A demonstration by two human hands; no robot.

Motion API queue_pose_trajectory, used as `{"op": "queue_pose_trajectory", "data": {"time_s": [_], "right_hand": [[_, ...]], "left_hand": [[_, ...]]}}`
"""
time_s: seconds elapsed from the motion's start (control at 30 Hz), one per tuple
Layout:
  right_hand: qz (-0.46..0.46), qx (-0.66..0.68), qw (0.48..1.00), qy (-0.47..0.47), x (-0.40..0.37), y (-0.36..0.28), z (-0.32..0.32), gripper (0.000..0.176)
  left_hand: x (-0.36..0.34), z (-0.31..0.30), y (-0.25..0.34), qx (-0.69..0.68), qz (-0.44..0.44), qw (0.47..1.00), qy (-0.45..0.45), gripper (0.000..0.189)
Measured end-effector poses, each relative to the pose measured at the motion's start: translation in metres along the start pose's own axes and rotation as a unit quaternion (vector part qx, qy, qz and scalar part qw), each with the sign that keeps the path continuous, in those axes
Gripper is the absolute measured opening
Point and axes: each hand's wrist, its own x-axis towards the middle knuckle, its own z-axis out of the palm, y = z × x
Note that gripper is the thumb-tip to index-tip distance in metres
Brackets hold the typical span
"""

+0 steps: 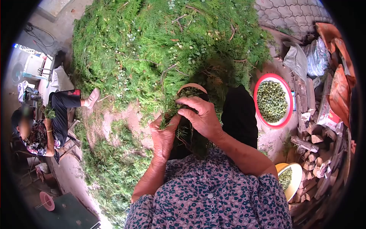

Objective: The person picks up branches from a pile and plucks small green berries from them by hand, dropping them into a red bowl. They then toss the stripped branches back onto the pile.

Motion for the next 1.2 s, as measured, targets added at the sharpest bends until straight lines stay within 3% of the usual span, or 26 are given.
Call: {"op": "queue_pose_trajectory", "data": {"time_s": [0.13,0.2,0.27,0.3,0.4,0.57,0.63,0.67,0.7,0.73,0.77,0.9,1.2], "right_hand": [[0.05,-0.01,0.999,0.01,0.002,-0.006,-0.002,0.015],[0.074,0.006,0.997,0.018,0.003,-0.004,-0.003,0.012],[0.222,0.198,0.955,0.003,0.003,-0.002,-0.008,0.009],[0.248,0.249,0.936,-0.004,0.004,-0.001,-0.01,0.009],[0.255,0.36,0.897,-0.01,0.002,0.009,-0.013,0.012],[0.24,0.424,0.873,0.02,0.007,0.003,-0.017,0.014],[0.248,0.293,0.922,-0.052,0.004,-0.002,-0.022,0.013],[0.248,0.293,0.922,-0.052,0.003,0.001,-0.02,0.013],[0.121,0.16,0.979,-0.04,0.001,0.007,-0.016,0.016],[-0.011,0.02,0.999,-0.025,0.0,0.007,-0.012,0.019],[-0.013,-0.019,1.0,-0.013,0.0,0.002,-0.011,0.027],[0.007,-0.052,0.997,-0.061,0.0,0.0,-0.01,0.028],[-0.099,-0.09,0.99,-0.041,0.001,0.007,-0.012,0.023]], "left_hand": [[0.001,0.002,-0.004,-0.006,0.012,1.0,0.005,0.01],[0.0,0.005,0.001,-0.095,-0.025,0.995,0.026,0.012],[0.002,0.006,-0.005,-0.133,-0.044,0.99,0.028,0.012],[0.003,0.007,-0.008,-0.17,-0.062,0.983,0.029,0.013],[0.006,0.008,-0.011,-0.229,-0.086,0.969,0.026,0.015],[0.008,0.008,-0.013,-0.27,-0.098,0.958,0.025,0.017],[0.008,0.008,-0.013,-0.279,-0.101,0.955,0.026,0.018],[0.008,0.009,-0.012,-0.281,-0.099,0.954,0.026,0.018],[0.008,0.009,-0.011,-0.283,-0.096,0.954,0.026,0.018],[0.007,0.009,-0.01,-0.283,-0.097,0.954,0.025,0.018],[0.005,0.01,-0.008,-0.273,-0.095,0.957,0.02,0.018],[0.005,0.007,-0.01,-0.224,-0.071,0.972,0.011,0.017],[0.003,0.009,-0.006,-0.253,-0.084,0.964,0.007,0.018]]}}
